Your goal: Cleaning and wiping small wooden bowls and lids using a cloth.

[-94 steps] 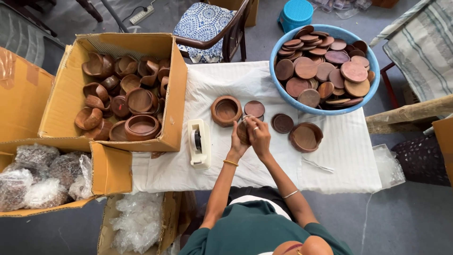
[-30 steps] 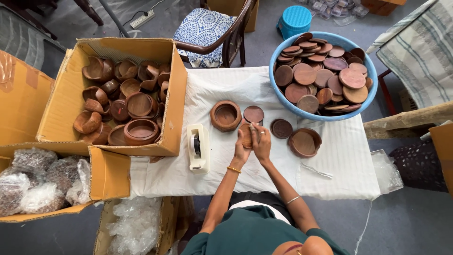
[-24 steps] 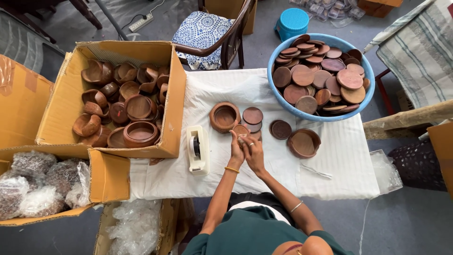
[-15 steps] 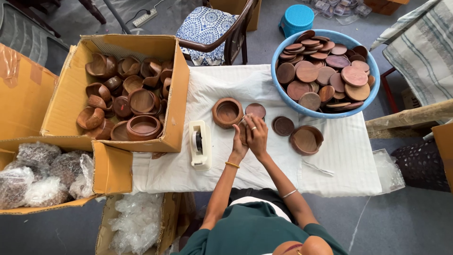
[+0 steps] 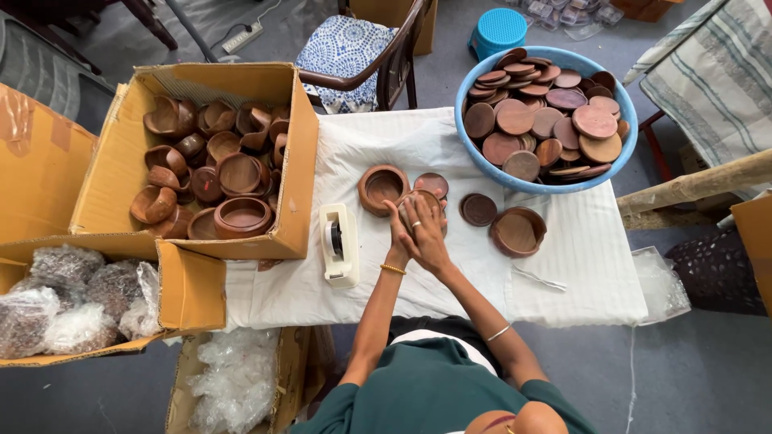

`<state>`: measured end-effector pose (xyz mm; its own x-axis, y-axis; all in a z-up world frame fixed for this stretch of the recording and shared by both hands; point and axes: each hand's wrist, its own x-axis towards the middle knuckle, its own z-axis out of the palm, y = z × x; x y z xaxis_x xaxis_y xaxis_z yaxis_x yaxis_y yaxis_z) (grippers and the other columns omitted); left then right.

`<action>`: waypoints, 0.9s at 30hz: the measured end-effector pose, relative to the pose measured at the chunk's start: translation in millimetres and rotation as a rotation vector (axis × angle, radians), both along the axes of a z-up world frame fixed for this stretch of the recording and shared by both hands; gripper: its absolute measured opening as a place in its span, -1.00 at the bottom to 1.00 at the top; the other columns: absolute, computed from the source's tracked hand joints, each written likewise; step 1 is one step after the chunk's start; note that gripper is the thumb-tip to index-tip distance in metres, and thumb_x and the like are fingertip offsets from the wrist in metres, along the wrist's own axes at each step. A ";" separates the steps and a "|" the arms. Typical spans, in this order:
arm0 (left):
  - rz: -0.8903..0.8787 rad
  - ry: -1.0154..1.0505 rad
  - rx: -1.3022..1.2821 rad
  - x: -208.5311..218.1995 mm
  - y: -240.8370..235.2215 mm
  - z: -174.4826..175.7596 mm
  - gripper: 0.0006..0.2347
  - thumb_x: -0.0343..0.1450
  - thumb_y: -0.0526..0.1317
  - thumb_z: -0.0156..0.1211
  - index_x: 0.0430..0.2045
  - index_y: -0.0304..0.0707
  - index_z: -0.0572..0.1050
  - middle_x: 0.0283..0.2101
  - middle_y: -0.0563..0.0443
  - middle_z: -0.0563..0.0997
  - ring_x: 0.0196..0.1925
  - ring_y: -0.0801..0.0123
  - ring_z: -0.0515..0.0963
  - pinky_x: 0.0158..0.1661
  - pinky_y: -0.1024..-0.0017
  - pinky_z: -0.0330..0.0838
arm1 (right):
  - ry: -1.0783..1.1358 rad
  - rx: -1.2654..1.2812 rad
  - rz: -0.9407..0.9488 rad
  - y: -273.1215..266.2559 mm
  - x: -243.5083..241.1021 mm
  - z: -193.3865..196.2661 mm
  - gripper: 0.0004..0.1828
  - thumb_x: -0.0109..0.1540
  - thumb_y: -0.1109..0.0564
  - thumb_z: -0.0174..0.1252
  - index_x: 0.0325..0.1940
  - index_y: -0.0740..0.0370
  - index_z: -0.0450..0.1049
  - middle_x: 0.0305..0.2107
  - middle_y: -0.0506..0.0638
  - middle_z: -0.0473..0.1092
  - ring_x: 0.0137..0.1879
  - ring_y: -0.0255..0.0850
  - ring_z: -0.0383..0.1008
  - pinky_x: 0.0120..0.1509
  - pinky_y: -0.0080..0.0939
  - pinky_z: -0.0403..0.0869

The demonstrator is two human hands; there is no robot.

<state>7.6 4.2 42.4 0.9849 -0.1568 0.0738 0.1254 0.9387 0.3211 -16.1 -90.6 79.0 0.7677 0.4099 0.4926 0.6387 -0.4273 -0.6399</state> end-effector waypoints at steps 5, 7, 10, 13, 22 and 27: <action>0.091 0.020 -0.253 6.3 6.2 -12.8 -0.20 0.57 0.41 -0.43 0.51 -0.31 0.03 0.44 -0.39 0.30 0.41 -0.18 0.39 0.30 -0.02 0.40 | 0.010 -0.123 -0.155 0.6 6.7 -14.6 -0.15 0.35 -0.17 0.03 0.60 0.31 -0.01 0.54 0.31 -0.09 0.66 0.21 -0.25 0.63 0.29 -0.23; 0.138 0.022 -0.251 3.3 8.7 -2.8 -0.21 0.57 0.40 -0.42 0.52 -0.31 0.03 0.46 -0.38 0.29 0.43 -0.16 0.37 0.35 0.04 0.35 | 0.090 -0.119 -0.162 3.3 -1.5 -16.5 -0.12 0.33 -0.19 0.02 0.61 0.31 -0.02 0.55 0.28 -0.09 0.67 0.18 -0.27 0.61 0.29 -0.24; 0.078 -0.185 -0.062 0.3 6.3 8.8 -0.23 0.49 0.43 -0.40 0.50 -0.08 0.06 0.44 -0.26 0.30 0.38 -0.05 0.37 0.29 0.03 0.30 | -0.021 -0.152 -0.031 4.4 -1.9 -14.4 -0.08 0.36 -0.27 0.01 0.62 0.32 -0.07 0.55 0.31 -0.16 0.68 0.20 -0.31 0.64 0.37 -0.29; 0.013 -0.232 -0.056 -2.9 4.3 4.0 -0.22 0.49 0.44 -0.40 0.51 -0.08 0.05 0.45 -0.29 0.27 0.42 -0.02 0.33 0.32 0.03 0.27 | -0.043 -0.187 0.002 3.8 6.2 -13.0 -0.07 0.33 -0.31 -0.02 0.63 0.23 -0.06 0.57 0.26 -0.15 0.70 0.13 -0.28 0.65 0.39 -0.32; 0.156 -0.050 0.075 11.0 7.1 -8.8 -0.15 0.38 0.50 -0.36 0.49 -0.03 0.07 0.45 -0.17 0.28 0.39 0.01 0.37 0.25 -0.01 0.37 | -0.006 -0.169 -0.162 -0.4 -20.9 -22.3 -0.02 0.41 -0.41 -0.12 0.65 0.29 -0.20 0.57 0.31 -0.25 0.69 0.22 -0.37 0.64 0.36 -0.28; -0.082 -0.213 -0.098 2.9 4.6 -22.8 -0.06 0.42 0.58 -0.35 0.50 -0.25 0.10 0.42 -0.32 0.32 0.35 -0.09 0.42 0.12 -0.03 0.48 | 0.024 -0.038 0.077 -2.4 0.5 -5.6 -0.26 0.47 -0.25 -0.30 0.63 0.23 0.00 0.57 0.22 -0.11 0.70 0.12 -0.22 0.65 0.38 -0.36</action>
<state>10.6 8.9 19.6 0.9299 -0.2174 0.2967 0.1417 0.9561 0.2564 -15.6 -93.0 73.3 0.7446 0.4865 0.4570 0.6552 -0.4018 -0.6398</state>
